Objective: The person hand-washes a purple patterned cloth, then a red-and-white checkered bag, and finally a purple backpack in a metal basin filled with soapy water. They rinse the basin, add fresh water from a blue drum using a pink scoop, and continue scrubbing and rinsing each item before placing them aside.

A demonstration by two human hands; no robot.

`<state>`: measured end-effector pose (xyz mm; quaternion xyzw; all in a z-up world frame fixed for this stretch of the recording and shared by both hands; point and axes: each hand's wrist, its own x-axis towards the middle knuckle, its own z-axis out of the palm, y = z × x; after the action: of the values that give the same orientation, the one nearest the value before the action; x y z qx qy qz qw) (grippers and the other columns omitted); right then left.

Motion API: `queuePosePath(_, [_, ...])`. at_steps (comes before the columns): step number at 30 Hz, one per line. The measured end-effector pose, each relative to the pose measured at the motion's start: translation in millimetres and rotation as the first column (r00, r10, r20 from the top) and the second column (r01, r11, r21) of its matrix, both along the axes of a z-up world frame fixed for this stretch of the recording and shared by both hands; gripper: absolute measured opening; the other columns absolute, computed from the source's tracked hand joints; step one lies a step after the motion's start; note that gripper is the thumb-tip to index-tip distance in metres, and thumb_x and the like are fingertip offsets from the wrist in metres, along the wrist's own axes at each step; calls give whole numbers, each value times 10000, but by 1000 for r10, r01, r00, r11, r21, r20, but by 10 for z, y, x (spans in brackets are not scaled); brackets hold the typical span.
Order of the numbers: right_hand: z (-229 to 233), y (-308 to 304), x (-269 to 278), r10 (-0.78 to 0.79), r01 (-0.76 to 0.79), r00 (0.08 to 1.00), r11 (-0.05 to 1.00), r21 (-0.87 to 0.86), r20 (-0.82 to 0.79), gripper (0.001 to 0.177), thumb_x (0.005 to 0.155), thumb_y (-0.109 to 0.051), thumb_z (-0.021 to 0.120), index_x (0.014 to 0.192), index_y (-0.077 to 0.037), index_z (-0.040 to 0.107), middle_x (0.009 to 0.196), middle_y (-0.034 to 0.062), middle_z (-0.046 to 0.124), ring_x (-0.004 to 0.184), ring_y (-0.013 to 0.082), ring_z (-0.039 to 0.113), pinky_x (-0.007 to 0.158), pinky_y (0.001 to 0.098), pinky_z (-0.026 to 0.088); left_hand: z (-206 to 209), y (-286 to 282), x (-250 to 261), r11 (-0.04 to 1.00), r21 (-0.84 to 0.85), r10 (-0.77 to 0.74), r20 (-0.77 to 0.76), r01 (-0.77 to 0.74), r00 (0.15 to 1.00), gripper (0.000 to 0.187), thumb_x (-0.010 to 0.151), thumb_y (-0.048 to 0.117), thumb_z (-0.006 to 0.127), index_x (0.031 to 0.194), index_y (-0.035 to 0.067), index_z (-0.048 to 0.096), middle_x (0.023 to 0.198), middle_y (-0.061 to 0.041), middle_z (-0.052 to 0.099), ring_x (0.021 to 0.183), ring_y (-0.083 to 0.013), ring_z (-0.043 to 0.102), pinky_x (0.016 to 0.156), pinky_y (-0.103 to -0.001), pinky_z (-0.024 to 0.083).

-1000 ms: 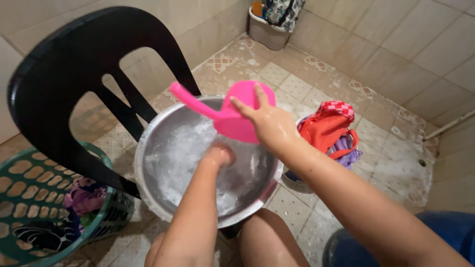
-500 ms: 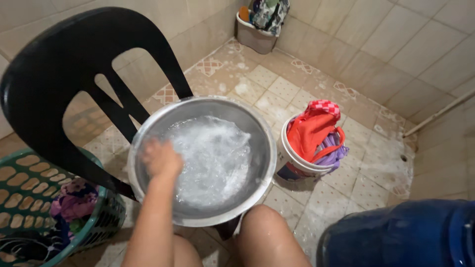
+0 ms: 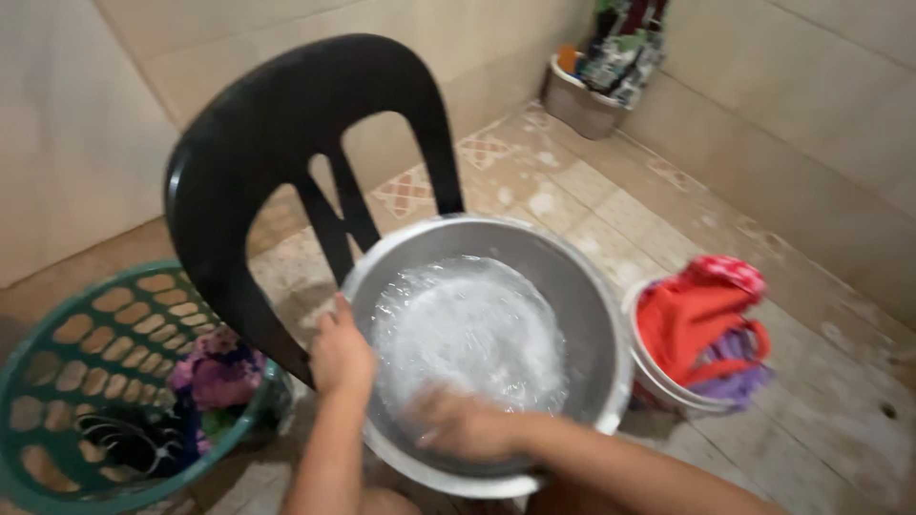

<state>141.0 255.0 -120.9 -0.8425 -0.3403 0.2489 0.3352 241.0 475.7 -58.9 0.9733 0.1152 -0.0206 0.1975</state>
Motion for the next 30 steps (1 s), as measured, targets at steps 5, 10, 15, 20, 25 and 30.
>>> queuePosePath(5, [-148,356,625,-236,131,854,960,-247,-463,781,1037,-411,448,1670,-263,16,1718,54,-72,1555,283,-39,1242,510,64,210,-38,-105,998,-58,20,2,-20,1000,699,940,59,565,1590,186,342,1387,-152,528,1142,-381,638,967,-477,531])
queuePosePath(10, [198,-720,1842,-186,469,883,350,-811,431,514,1100,-386,329,1485,-106,524,1468,127,579,1402,265,510,1231,435,365,201,-47,-79,992,-120,22,-44,-27,999,802,856,54,609,1582,206,305,1395,-123,510,1161,-364,618,959,-457,521])
queuePosePath(15, [197,-714,2094,-418,826,444,533,-182,792,764,986,-430,563,1656,-185,290,1712,76,260,1637,285,194,1411,497,121,-156,-137,-156,935,-353,33,178,32,984,781,839,53,631,1560,178,356,1384,-183,500,1147,-402,609,934,-456,519])
queuePosePath(20, [36,-564,2126,-354,795,393,595,-120,849,924,878,-489,661,1612,-198,181,1688,133,67,1555,334,0,1207,658,-11,-299,-141,-253,912,-410,65,133,-5,989,773,846,40,615,1564,159,355,1358,-161,532,1121,-398,630,953,-452,513])
queuePosePath(25, [-106,-127,1952,-393,731,579,639,-241,715,811,901,-419,661,1606,-305,276,1729,65,94,1605,288,39,1295,559,45,-137,-156,-255,903,-429,80,113,-24,990,765,850,49,623,1560,163,363,1373,-157,521,1109,-397,631,940,-451,510])
queuePosePath(30, [-157,-26,1897,-776,940,85,270,207,625,871,868,-426,735,1525,8,363,1623,357,164,1535,532,107,1130,683,58,-117,-157,-253,873,-484,105,76,-55,992,759,863,26,595,1568,185,362,1373,-143,540,1081,-373,656,935,-432,520])
